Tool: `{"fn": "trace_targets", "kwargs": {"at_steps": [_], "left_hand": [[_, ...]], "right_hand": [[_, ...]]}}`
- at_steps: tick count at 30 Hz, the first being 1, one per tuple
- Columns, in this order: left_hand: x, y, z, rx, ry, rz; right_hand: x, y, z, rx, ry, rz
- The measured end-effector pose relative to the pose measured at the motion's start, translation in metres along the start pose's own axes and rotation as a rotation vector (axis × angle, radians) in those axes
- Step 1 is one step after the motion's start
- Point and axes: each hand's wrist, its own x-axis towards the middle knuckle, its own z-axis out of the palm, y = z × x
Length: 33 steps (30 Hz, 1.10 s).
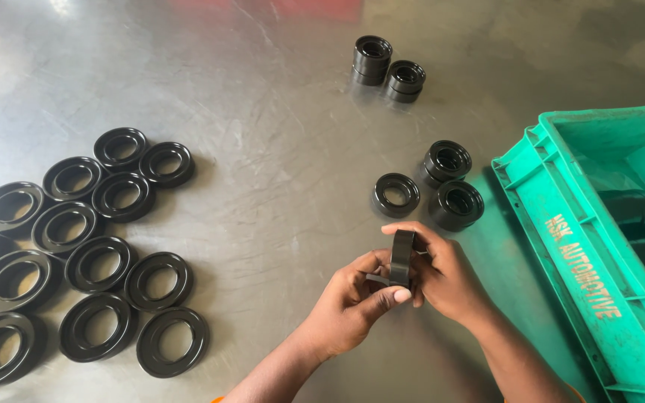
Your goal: Inspecting black ring-shaped metal components on a metal table and sorting selected items into a green plastic crate.
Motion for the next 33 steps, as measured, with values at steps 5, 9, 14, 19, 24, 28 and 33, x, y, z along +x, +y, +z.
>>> {"fn": "trace_targets", "kwargs": {"at_steps": [5, 9, 14, 19, 24, 28, 33], "left_hand": [[0.000, 0.004, 0.002, -0.007, -0.029, -0.012], [0.000, 0.004, 0.001, -0.047, -0.043, 0.020], [0.000, 0.002, 0.000, -0.044, -0.035, -0.014], [0.000, 0.001, -0.003, 0.043, -0.042, 0.017], [0.000, -0.005, -0.005, 0.172, -0.039, 0.098], [0.000, -0.005, -0.005, 0.169, -0.043, 0.082], [-0.001, -0.002, -0.004, 0.288, -0.008, 0.068]], "right_hand": [[0.002, 0.007, 0.005, 0.161, -0.029, 0.129], [0.001, 0.003, 0.008, 0.141, -0.001, 0.150], [0.000, 0.017, 0.006, 0.097, 0.005, 0.033], [-0.001, 0.017, 0.006, 0.014, 0.051, -0.047], [-0.003, 0.006, 0.006, -0.163, 0.105, -0.223], [-0.004, 0.008, 0.004, -0.225, 0.128, -0.187], [-0.006, 0.001, 0.006, -0.308, 0.154, -0.366]]}}
